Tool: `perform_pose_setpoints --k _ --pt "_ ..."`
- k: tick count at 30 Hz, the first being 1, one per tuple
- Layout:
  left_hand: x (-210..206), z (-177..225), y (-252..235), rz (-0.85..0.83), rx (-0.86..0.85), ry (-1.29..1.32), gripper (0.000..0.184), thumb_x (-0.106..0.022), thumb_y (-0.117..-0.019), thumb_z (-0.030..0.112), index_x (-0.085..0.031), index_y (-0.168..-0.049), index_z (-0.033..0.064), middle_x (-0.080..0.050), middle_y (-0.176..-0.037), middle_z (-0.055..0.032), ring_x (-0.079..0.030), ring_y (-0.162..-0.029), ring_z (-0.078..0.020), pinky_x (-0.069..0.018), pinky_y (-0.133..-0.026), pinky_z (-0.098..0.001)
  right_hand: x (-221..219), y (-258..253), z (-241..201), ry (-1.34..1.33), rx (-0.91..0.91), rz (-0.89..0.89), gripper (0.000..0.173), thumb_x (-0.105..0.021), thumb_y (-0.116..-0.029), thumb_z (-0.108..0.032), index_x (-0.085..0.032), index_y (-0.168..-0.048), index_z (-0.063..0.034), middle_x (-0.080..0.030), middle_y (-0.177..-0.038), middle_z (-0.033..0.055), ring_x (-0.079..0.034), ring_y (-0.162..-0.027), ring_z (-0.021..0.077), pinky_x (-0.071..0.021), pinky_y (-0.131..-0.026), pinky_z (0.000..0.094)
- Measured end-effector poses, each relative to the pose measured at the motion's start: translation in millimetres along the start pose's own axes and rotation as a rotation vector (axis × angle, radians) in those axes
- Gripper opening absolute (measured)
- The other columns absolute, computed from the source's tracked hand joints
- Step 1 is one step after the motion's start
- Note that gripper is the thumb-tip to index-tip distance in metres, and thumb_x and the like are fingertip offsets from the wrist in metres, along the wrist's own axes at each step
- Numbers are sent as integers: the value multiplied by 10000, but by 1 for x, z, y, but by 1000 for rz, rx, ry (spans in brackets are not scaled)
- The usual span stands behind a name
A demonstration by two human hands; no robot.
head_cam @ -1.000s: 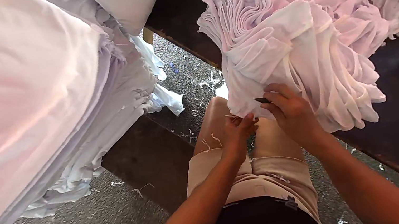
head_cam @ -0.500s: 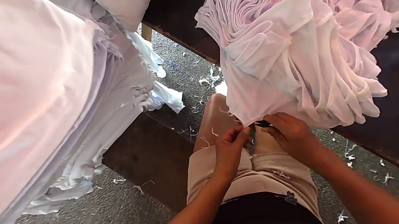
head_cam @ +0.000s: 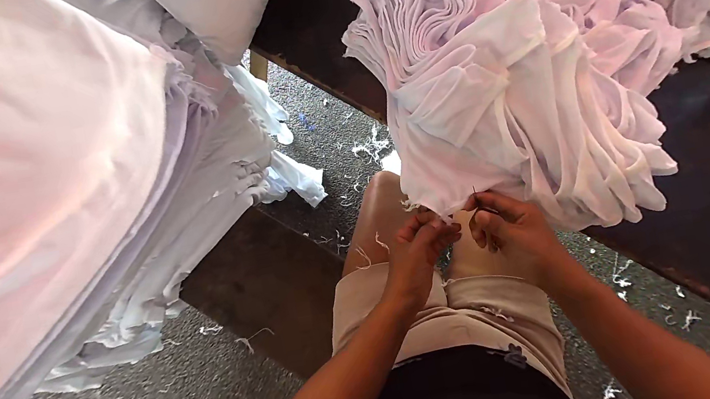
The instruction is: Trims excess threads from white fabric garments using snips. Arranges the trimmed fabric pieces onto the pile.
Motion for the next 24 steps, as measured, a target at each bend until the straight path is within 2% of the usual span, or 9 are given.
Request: perform_pose_setpoints --k 2,4,6,10,13,17,20,23,24 --pt "-4 -2 -1 0 103 43 351 -262 -1114 142 -581 -1025 24 -701 -925 -59 -710 -846 -150 -595 -827 -310 1 -2 1 -42 -11 28 178 -560 -1013 -125 -653 -1131 -29 -659 -778 -75 -600 -633 1 -514 -591 155" --pt "-7 -2 -1 -7 174 84 382 -250 -1129 195 -588 -1048 36 -696 -934 -53 -697 -822 -136 -591 -786 -288 -1 -2 1 -49 -19 29 173 -566 -1008 -108 -653 -1133 -27 -672 -794 -72 -601 -634 -4 -512 -591 149" --pt "-9 -2 -2 -8 186 112 295 -321 -1115 136 -588 -1039 37 -675 -892 -41 -674 -776 -114 -583 -761 -264 -3 -2 2 -52 -23 21 177 -565 -1008 -102 -656 -1136 -20 -678 -806 -65 -599 -637 -4 -506 -586 148" --pt "-5 1 1 7 134 92 216 -453 -1059 10 -591 -900 56 -640 -745 -1 -627 -656 -65 -563 -695 -214 -2 -1 2 -77 -31 38 170 -575 -1009 -114 -661 -1125 -25 -672 -799 -64 -603 -632 4 -516 -586 157" --pt "6 3 8 35 88 67 247 -472 -1041 -16 -650 -887 60 -663 -760 16 -629 -670 -48 -557 -692 -200 2 -2 1 -116 -61 59 167 -534 -1011 -105 -657 -1100 -36 -653 -761 -65 -600 -622 13 -517 -586 166" --pt "17 5 15 -85 38 -103 235 -497 -1001 -13 -688 -896 72 -673 -768 48 -639 -703 -39 -561 -731 -222 2 -3 3 -173 -107 41 178 -510 -1023 -113 -656 -1095 -41 -658 -759 -56 -607 -620 26 -529 -592 178" --pt "16 13 16 -209 39 -496 90 -594 -963 24 -669 -1012 27 -673 -886 68 -640 -827 2 -545 -813 -209 1 -2 3 -163 -118 30 175 -514 -1021 -115 -659 -1091 -45 -658 -757 -58 -603 -615 20 -524 -582 173" --pt "11 23 10 -203 -22 -598 309 -507 -982 39 -602 -1252 -77 -652 -1185 -74 -629 -1059 -64 -518 -959 -256 1 0 2 -135 -113 34 165 -526 -1008 -91 -661 -1088 -38 -659 -759 -62 -603 -615 16 -523 -581 166" --pt "7 26 8 -189 -54 -587 336 -480 -996 64 -582 -1279 -86 -645 -1210 -100 -633 -1083 -87 -521 -974 -275 0 0 2 -123 -116 29 163 -533 -1007 -88 -661 -1092 -35 -660 -765 -64 -601 -614 11 -522 -583 162"
Point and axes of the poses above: each hand's wrist, its own y-axis away from the middle knuckle, its own x-axis out of the back of the hand, z = x × y, the point moved 8 cm from there along -y, towards the middle knuckle
